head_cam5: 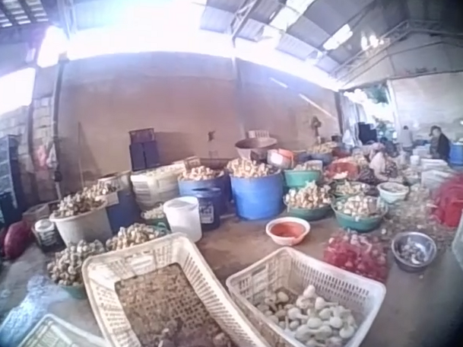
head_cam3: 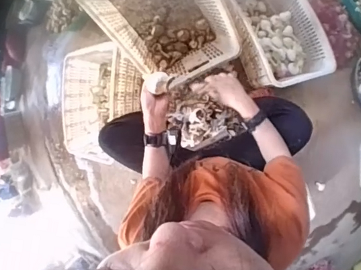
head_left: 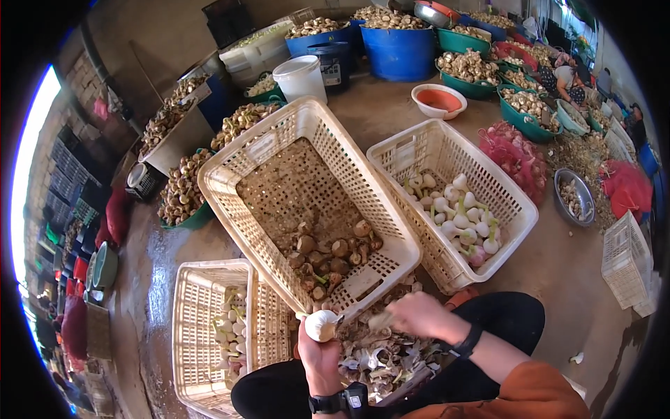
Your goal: Peeling and cleaning various tubers by hand using a small peeling tool in an agricultural processing area.
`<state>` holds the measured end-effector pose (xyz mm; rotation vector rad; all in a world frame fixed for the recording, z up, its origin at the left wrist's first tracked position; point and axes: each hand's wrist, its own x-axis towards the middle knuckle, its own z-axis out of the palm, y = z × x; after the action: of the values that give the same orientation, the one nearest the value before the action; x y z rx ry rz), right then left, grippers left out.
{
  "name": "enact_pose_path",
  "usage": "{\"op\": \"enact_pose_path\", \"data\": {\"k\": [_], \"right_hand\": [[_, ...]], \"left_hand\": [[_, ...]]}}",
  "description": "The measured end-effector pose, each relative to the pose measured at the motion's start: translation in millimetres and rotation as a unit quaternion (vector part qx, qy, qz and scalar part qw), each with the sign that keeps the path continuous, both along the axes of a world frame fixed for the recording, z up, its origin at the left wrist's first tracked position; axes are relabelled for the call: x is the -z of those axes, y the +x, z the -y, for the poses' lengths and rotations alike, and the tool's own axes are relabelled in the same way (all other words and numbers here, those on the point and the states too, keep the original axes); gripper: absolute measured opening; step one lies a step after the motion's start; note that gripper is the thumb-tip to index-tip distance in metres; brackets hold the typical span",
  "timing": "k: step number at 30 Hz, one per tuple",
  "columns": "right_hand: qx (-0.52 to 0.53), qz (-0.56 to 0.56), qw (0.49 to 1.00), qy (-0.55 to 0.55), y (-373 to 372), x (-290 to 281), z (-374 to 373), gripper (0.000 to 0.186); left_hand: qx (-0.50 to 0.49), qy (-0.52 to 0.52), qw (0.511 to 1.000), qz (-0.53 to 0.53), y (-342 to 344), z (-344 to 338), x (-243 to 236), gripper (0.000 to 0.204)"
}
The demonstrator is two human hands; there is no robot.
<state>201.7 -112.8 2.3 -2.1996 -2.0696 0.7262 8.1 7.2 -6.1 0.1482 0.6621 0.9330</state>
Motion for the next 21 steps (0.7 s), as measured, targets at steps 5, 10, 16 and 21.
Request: {"op": "enact_pose_path", "data": {"k": [5, 10, 16, 21], "right_hand": [[0.056, -0.26, 0.928, 0.26, -39.0, -22.2, -27.3, 0.026], [-0.061, -0.411, 0.904, 0.105, -60.2, 3.6, -2.1, 0.012], [-0.036, -0.172, 0.98, 0.089, -40.7, 72.1, -4.1, 0.014], [0.125, -0.052, 0.969, 0.205, 46.6, 66.2, -156.0, 0.009]], "left_hand": [[0.045, 0.04, 0.998, -0.01, 7.8, 10.6, 14.4, 0.03], [-0.069, 0.182, 0.955, -0.224, 30.9, -14.5, -11.7, 0.034], [0.239, 0.546, 0.758, -0.266, 119.5, -14.7, -52.8, 0.047], [0.303, 0.264, 0.877, -0.263, 26.4, -2.4, 11.6, 0.039]]}}
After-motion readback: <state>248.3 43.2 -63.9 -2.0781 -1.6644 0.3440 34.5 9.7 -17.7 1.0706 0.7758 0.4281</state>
